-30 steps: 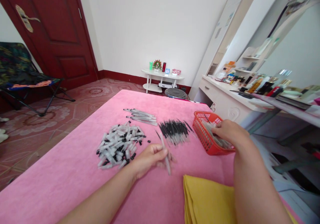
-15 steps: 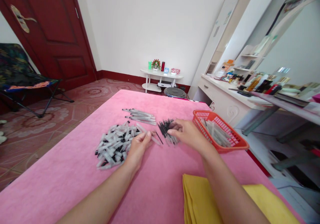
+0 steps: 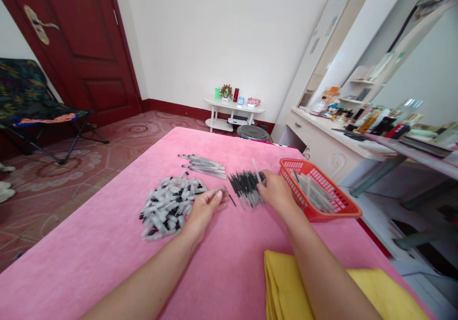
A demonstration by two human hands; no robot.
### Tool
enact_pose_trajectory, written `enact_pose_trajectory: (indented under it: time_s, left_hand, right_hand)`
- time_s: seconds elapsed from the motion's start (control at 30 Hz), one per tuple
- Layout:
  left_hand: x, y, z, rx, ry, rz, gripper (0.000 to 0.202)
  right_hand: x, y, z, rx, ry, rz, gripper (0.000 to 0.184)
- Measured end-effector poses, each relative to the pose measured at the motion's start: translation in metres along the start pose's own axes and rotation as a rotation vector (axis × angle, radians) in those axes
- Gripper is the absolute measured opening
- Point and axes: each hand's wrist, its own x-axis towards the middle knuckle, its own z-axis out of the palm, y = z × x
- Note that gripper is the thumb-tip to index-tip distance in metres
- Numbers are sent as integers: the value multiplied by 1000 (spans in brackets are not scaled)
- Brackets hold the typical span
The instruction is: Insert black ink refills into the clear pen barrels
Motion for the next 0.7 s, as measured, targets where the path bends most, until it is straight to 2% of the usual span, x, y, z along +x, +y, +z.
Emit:
enact_pose_trajectory:
  time_s: [0.13, 0.23, 0.37, 0.5, 0.6, 0.7]
  left_hand:
    - [2, -2, 1, 15, 14, 1, 36]
    - [2, -2, 2, 23, 26, 16, 35]
    - [4, -5, 1, 34, 21, 34, 32]
    - [7, -7, 0, 38, -13, 16, 32]
    - [8, -7, 0, 8, -13, 18, 29]
    - [9, -7, -1, -56, 12, 24, 29]
  right_hand:
    - [6, 24, 4, -154, 25, 35, 24]
    - [3, 19, 9, -130, 32, -12, 21]
    - [-2, -13, 19, -35, 20, -180, 20]
    - [0, -54, 32, -49, -59, -330, 20]
    - [12, -77, 44, -85, -97, -372, 24]
    - [28, -89, 55, -136, -91, -365, 28]
